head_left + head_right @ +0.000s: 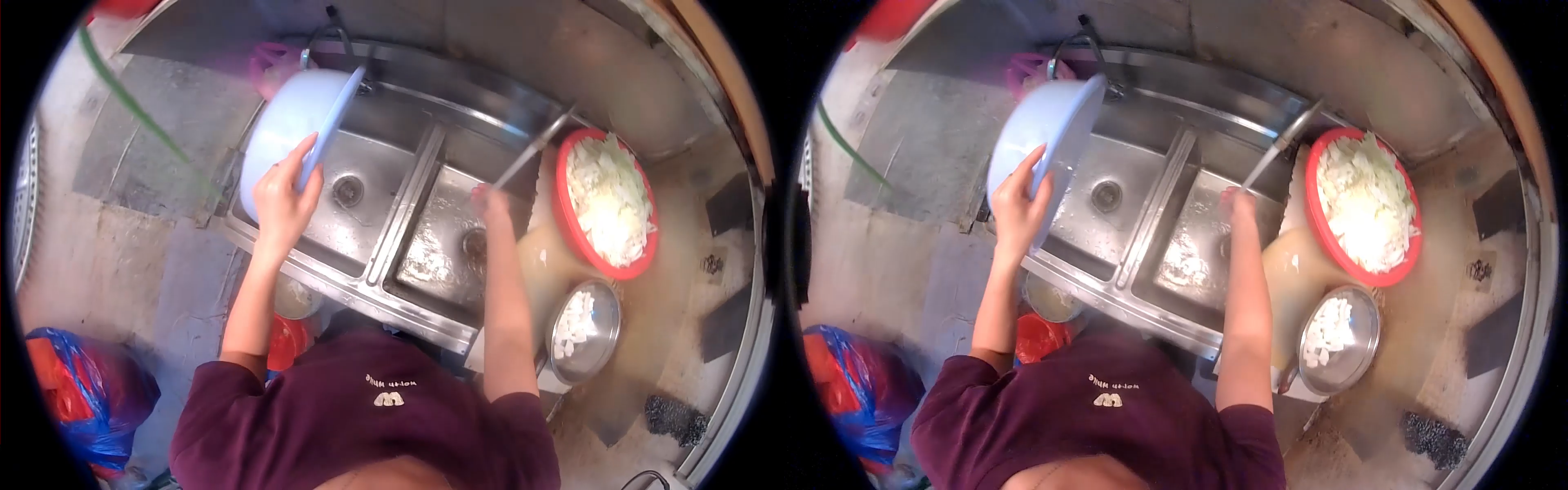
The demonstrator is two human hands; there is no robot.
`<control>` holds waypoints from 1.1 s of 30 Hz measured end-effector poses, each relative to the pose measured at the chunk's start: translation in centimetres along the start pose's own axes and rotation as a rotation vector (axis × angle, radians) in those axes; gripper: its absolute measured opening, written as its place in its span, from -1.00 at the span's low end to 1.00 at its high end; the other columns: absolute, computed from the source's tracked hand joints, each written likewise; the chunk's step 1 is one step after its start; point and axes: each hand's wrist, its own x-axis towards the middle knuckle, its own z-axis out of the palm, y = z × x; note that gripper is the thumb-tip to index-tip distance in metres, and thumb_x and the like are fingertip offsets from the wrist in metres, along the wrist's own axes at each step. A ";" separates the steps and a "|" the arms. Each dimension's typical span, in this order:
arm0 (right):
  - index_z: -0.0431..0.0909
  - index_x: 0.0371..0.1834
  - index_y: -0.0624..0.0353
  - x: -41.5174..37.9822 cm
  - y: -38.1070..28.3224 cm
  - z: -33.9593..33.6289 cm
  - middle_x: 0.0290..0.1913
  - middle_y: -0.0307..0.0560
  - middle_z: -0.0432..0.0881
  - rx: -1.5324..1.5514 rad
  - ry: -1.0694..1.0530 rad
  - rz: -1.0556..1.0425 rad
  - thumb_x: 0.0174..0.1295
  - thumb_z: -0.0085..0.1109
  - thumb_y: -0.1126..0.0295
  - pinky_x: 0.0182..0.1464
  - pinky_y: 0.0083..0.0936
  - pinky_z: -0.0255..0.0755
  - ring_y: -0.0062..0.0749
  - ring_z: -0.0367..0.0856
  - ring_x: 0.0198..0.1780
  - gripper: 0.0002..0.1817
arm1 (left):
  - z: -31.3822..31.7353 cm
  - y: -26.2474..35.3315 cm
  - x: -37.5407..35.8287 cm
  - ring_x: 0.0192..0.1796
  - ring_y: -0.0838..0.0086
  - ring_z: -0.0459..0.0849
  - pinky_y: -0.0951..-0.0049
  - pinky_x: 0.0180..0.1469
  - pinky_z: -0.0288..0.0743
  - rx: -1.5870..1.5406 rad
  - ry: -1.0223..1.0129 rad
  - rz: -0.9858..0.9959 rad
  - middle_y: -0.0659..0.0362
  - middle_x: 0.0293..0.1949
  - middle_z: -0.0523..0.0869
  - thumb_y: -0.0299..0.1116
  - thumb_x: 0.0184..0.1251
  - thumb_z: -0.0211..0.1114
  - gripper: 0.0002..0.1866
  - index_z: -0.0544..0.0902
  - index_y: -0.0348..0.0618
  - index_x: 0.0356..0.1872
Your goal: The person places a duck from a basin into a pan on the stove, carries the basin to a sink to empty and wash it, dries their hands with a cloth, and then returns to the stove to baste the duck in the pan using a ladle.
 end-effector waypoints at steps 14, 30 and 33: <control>0.43 -0.57 0.20 -2.8 -2.8 1.2 -0.81 -0.31 0.22 -0.035 0.044 0.066 0.14 -0.03 0.23 -0.78 -0.68 0.03 -0.63 0.13 -0.82 -0.73 | 14.9 -30.2 -9.2 -0.17 0.30 0.53 0.39 -0.10 0.41 -0.299 0.645 -1.229 -0.01 -0.14 0.54 -0.36 0.10 0.18 -0.58 0.38 -0.36 -0.03; 0.37 -0.44 0.22 -4.7 -1.7 2.9 -0.65 -0.13 0.39 -0.295 0.110 -0.281 0.17 -0.09 0.22 -0.57 -0.40 0.18 -0.35 0.34 -0.63 -0.74 | 26.6 -0.2 -6.4 -0.23 0.43 0.55 0.51 -0.24 0.45 -0.863 -0.395 -0.325 0.10 -0.22 0.56 -0.45 0.18 0.00 -0.78 0.50 -0.22 -0.17; 0.29 -0.24 0.18 -7.1 -1.2 0.9 -0.30 0.22 0.51 -0.594 0.312 -0.552 0.08 -0.13 0.36 -0.22 -0.14 0.32 0.13 0.47 -0.26 -0.80 | 32.6 6.0 -6.1 -0.41 0.38 0.59 0.47 -0.40 0.48 -0.948 -0.736 -0.544 0.12 -0.41 0.59 -0.40 0.15 0.06 -0.80 0.55 -0.29 -0.28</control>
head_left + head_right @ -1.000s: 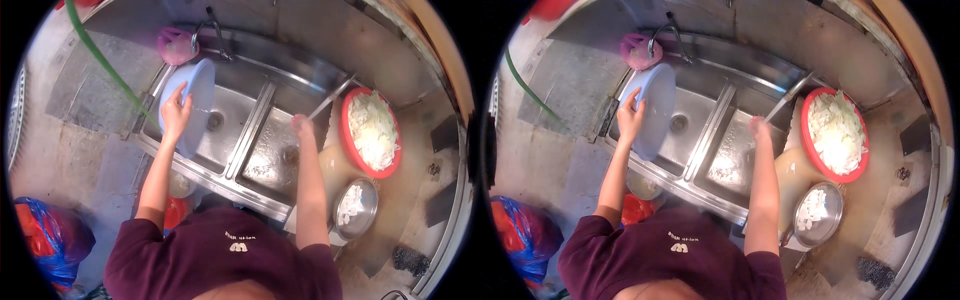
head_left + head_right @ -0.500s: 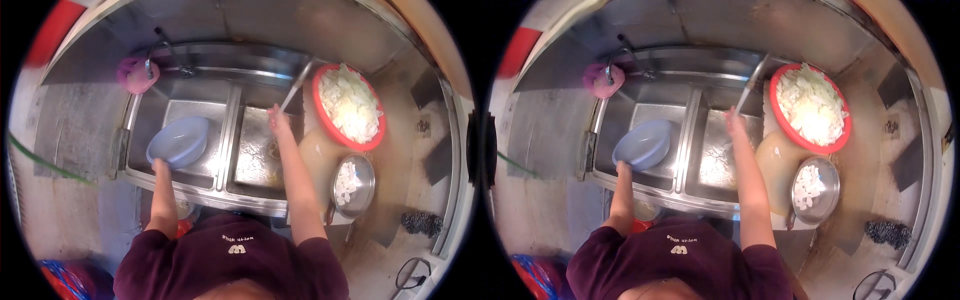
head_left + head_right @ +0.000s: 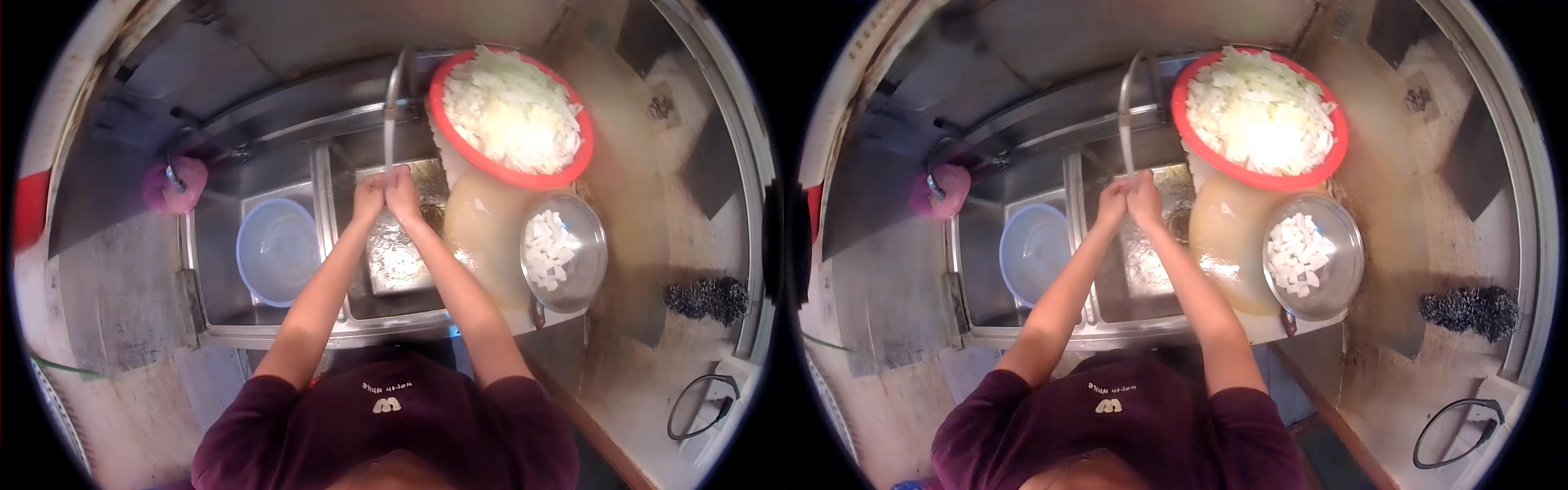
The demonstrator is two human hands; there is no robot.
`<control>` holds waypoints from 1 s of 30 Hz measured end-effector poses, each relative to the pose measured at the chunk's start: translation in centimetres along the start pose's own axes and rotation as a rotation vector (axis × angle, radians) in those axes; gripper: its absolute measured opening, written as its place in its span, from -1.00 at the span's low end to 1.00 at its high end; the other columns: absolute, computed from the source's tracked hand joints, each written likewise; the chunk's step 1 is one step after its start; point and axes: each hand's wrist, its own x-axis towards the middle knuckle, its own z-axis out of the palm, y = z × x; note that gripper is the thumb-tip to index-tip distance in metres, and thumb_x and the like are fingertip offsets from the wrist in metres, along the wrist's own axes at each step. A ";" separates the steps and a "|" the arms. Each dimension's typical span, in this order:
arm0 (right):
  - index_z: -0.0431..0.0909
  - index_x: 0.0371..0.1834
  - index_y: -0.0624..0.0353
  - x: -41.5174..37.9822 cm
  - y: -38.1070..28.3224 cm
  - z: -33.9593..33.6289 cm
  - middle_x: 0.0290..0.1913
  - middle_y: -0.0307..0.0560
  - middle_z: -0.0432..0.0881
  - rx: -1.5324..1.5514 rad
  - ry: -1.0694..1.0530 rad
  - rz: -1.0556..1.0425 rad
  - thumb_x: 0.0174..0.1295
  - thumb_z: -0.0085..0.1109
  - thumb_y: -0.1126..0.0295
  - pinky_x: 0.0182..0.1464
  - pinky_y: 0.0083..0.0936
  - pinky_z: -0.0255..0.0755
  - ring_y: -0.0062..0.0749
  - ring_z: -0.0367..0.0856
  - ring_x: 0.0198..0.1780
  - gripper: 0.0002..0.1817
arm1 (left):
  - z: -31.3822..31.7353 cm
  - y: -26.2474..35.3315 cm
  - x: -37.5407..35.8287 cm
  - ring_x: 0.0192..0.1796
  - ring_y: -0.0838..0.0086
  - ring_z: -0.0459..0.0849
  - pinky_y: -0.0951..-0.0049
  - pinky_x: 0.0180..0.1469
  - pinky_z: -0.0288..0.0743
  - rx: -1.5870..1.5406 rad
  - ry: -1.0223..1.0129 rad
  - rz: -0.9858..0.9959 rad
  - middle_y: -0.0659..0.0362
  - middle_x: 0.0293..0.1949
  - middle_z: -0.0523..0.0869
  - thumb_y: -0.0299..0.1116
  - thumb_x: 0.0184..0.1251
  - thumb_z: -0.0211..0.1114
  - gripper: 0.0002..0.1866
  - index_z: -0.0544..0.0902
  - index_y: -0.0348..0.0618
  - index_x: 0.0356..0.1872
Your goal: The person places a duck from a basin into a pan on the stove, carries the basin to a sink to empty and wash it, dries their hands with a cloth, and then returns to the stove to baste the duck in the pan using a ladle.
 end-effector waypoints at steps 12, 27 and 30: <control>0.33 -0.16 0.21 -8.5 4.7 -6.0 -0.38 0.17 0.50 -0.208 -0.179 -0.159 0.00 -0.07 0.44 -0.29 -0.15 0.35 0.06 0.49 -0.35 -0.71 | 4.5 3.8 8.6 -0.42 0.52 0.54 0.53 -0.42 0.33 0.082 -0.193 -0.250 0.28 -0.46 0.55 -0.32 0.24 -0.24 -0.72 0.47 -0.04 -0.21; 0.37 -0.22 0.16 -12.2 3.4 -10.8 -0.58 -0.03 0.49 0.123 -0.352 -0.094 0.09 -0.02 0.42 -0.46 -0.44 0.34 -0.31 0.48 -0.54 -0.82 | 7.7 1.3 15.9 -0.30 0.39 0.56 0.48 -0.29 0.50 -0.831 -0.368 -0.494 0.02 -0.31 0.57 -0.36 0.28 -0.01 -0.82 0.38 -0.30 -0.26; 0.38 -0.25 0.20 -10.5 -1.3 -14.2 -0.46 0.11 0.50 0.124 -0.313 -0.118 0.09 -0.04 0.40 -0.35 -0.34 0.35 -0.06 0.51 -0.40 -0.83 | 8.1 1.2 15.9 -0.32 0.41 0.56 0.48 -0.27 0.52 -0.870 -0.276 -0.481 0.05 -0.40 0.57 -0.41 0.24 0.04 -0.86 0.41 -0.29 -0.31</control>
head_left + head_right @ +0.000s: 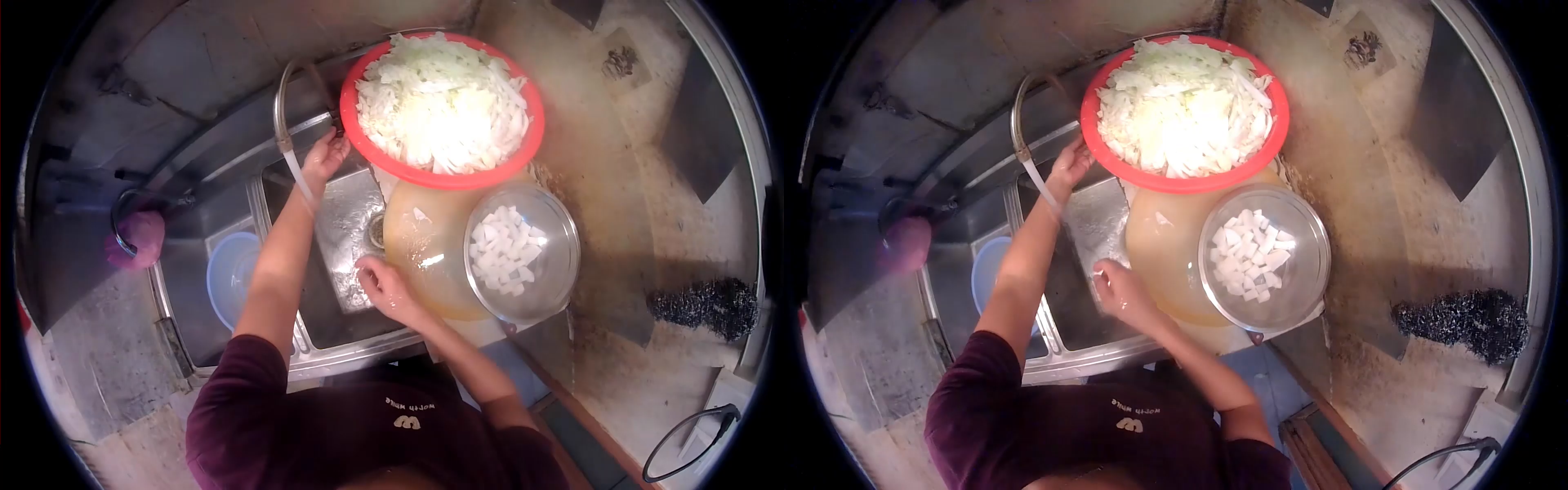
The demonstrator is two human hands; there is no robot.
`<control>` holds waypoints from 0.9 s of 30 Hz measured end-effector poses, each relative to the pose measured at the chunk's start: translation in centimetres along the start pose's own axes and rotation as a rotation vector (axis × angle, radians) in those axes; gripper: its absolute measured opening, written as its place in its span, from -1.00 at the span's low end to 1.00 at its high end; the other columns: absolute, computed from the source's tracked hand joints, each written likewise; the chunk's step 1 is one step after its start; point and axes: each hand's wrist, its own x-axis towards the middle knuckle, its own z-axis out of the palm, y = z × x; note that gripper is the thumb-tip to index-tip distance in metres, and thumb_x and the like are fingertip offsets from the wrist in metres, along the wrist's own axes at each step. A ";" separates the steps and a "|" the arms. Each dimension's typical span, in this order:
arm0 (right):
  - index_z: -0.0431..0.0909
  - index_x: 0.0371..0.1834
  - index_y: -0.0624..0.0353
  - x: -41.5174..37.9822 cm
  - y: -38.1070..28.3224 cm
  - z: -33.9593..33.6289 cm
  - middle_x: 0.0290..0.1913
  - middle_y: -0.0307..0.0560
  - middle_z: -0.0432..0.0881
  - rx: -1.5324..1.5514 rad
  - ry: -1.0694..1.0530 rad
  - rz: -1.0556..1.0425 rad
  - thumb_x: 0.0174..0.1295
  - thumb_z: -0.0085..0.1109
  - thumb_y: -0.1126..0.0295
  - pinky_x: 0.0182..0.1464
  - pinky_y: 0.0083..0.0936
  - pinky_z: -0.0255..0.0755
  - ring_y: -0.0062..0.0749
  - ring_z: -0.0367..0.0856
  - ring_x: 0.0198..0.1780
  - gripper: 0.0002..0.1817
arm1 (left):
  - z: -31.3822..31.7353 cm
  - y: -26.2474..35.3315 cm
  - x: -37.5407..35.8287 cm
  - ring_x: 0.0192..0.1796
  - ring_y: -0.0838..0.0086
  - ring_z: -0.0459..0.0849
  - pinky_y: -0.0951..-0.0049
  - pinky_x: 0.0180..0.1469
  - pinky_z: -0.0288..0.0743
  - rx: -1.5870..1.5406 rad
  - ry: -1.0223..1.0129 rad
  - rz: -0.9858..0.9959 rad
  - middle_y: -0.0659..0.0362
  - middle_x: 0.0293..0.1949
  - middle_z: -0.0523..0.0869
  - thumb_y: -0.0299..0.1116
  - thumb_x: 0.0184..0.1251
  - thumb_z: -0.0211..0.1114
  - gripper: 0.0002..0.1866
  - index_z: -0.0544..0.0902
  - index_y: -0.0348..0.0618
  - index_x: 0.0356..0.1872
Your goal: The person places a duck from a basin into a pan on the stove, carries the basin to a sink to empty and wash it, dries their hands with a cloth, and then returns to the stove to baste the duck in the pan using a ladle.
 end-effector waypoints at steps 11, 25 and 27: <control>0.47 -0.40 0.26 13.8 -5.1 -10.8 -0.41 0.10 0.55 -1.051 0.458 -0.119 -0.04 0.18 0.19 -0.36 -0.32 0.40 -0.11 0.54 -0.42 -0.67 | 2.9 -2.8 1.6 -0.39 0.43 0.56 0.41 -0.34 0.38 0.798 0.651 0.467 0.07 -0.44 0.61 -0.24 -0.02 0.25 -0.70 0.55 -0.31 -0.40; 0.36 -0.48 0.27 14.9 -4.0 -14.7 -0.59 -0.15 0.42 -0.208 0.257 -0.040 -0.16 0.26 0.25 -0.48 -0.56 0.28 -0.51 0.38 -0.56 -0.65 | 0.5 -0.4 2.1 -0.32 0.48 0.53 0.40 -0.32 0.44 0.564 0.251 0.096 0.25 -0.18 0.54 -0.24 0.28 -0.07 -0.65 0.37 -0.11 0.05; 0.33 -0.49 0.26 13.0 -7.5 -15.0 -0.62 -0.20 0.36 -0.079 0.244 -0.050 -0.16 0.28 0.26 -0.50 -0.62 0.24 -0.59 0.29 -0.59 -0.64 | -0.4 -0.6 3.3 -0.35 0.47 0.53 0.47 -0.37 0.43 0.509 0.241 0.120 0.22 -0.22 0.55 -0.23 0.25 -0.01 -0.64 0.40 -0.16 0.01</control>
